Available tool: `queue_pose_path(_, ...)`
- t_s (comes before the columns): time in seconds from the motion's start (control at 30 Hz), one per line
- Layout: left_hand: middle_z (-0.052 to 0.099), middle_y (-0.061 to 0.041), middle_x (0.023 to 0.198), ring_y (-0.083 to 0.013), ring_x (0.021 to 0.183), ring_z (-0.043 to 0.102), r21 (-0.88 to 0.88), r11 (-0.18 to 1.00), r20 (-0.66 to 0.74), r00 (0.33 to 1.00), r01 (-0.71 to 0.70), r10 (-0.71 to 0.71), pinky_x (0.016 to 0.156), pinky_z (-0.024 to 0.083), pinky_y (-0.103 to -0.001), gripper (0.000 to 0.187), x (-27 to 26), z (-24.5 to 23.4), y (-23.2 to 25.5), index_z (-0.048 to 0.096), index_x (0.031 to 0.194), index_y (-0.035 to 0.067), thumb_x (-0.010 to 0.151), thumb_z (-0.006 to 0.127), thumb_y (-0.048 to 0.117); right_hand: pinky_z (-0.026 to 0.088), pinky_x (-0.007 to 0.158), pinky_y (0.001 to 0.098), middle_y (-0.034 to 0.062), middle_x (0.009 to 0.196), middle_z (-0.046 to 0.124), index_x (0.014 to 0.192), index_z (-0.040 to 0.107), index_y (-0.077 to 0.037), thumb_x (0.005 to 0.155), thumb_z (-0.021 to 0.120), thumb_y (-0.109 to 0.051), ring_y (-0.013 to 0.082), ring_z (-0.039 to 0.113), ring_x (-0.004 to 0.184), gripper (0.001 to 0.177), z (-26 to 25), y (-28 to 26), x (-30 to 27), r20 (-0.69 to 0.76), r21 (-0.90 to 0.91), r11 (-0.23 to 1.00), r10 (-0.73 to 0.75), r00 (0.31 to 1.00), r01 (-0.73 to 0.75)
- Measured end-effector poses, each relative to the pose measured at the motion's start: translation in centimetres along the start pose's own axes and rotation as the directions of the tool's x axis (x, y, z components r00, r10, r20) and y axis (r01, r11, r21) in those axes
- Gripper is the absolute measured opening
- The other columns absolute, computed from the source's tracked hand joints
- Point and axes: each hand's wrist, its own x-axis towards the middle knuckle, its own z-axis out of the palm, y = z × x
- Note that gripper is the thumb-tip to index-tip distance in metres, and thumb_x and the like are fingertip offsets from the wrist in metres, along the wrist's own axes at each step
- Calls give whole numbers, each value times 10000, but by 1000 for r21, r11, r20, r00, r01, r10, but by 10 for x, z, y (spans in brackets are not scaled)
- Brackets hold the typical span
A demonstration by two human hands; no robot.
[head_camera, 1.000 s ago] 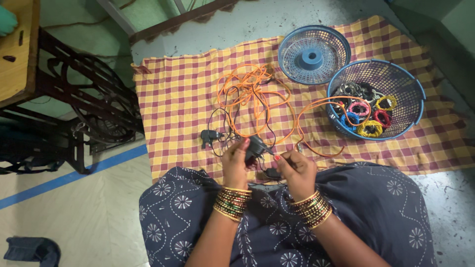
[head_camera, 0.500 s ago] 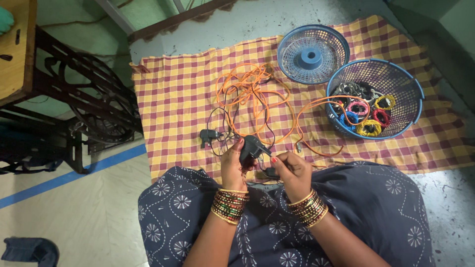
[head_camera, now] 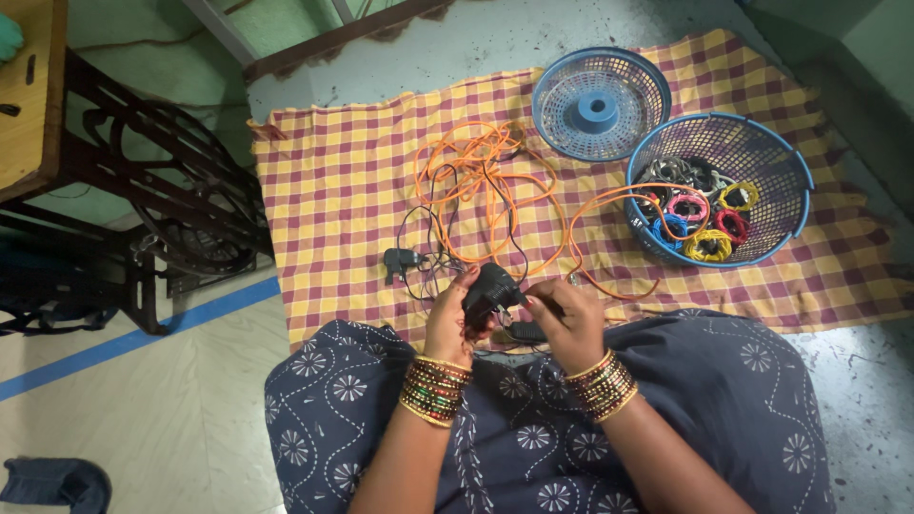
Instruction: The person sits on the floor and manipulates a black electrical plug and an orange extension cord. They appear to be stripping or adjusting the wires at the plug end and then coil the orange cord.
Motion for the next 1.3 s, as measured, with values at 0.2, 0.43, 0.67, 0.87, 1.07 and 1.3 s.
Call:
queue_pose_path(0.2, 726, -76, 767, -107, 466, 624, 116, 991, 126, 989, 69, -83, 356, 404, -200, 355, 1, -7, 5, 656, 1184, 94, 997, 590, 389, 537, 632, 263, 48, 863, 730, 1008, 701, -52, 841, 764, 2, 133, 709, 716, 186, -11, -10, 10, 43, 47, 999, -27, 999, 25)
queue_pose_path(0.43, 771, -165, 912, -205, 574, 722, 138, 983, 225, 963, 119, -148, 379, 460, -226, 406, 4, -20, 4, 635, 1247, 43, 1036, 512, 368, 518, 634, 299, 56, 849, 697, 1218, 734, -69, 781, 725, 82, 161, 677, 723, 462, -23, -18, 22, 276, 29, 977, -212, 938, 212)
queue_pose_path(0.67, 787, -179, 851, -231, 507, 723, 112, 970, 369, 898, 214, -240, 371, 525, -255, 595, 12, -11, -3, 643, 1214, 45, 975, 464, 560, 535, 694, 241, -1, 947, 692, 1131, 712, -27, 917, 653, 71, 87, 664, 804, 243, -4, 11, 3, 127, 340, 934, 70, 989, -110)
queue_pose_path(0.87, 733, -170, 1054, -225, 835, 753, 133, 991, 600, 796, 6, -85, 636, 620, -298, 693, -15, 5, -3, 389, 1538, 139, 987, 626, 487, 412, 590, 196, -14, 911, 682, 1133, 688, 1, 975, 642, 4, 29, 519, 681, 165, 4, 43, -5, 160, 745, 531, 445, 881, -403)
queue_pose_path(1.07, 618, -85, 1337, -199, 1069, 723, 347, 863, 490, 855, -369, 169, 727, 644, -315, 860, 4, 11, -30, 256, 1588, 128, 906, 778, 175, 414, 596, 193, -2, 945, 704, 1144, 696, 7, 956, 635, 8, 27, 523, 687, 198, 4, 41, -3, 168, 754, 499, 482, 860, -427)
queue_pose_path(1.3, 648, -87, 1200, -181, 1036, 687, 324, 805, 382, 847, -497, 369, 870, 601, -306, 679, 8, 17, -37, 379, 1458, 33, 939, 761, 247, 473, 650, 195, 2, 945, 704, 1129, 691, 14, 952, 636, 15, 48, 595, 749, 186, 3, 24, 0, 143, 709, 559, 485, 863, -431)
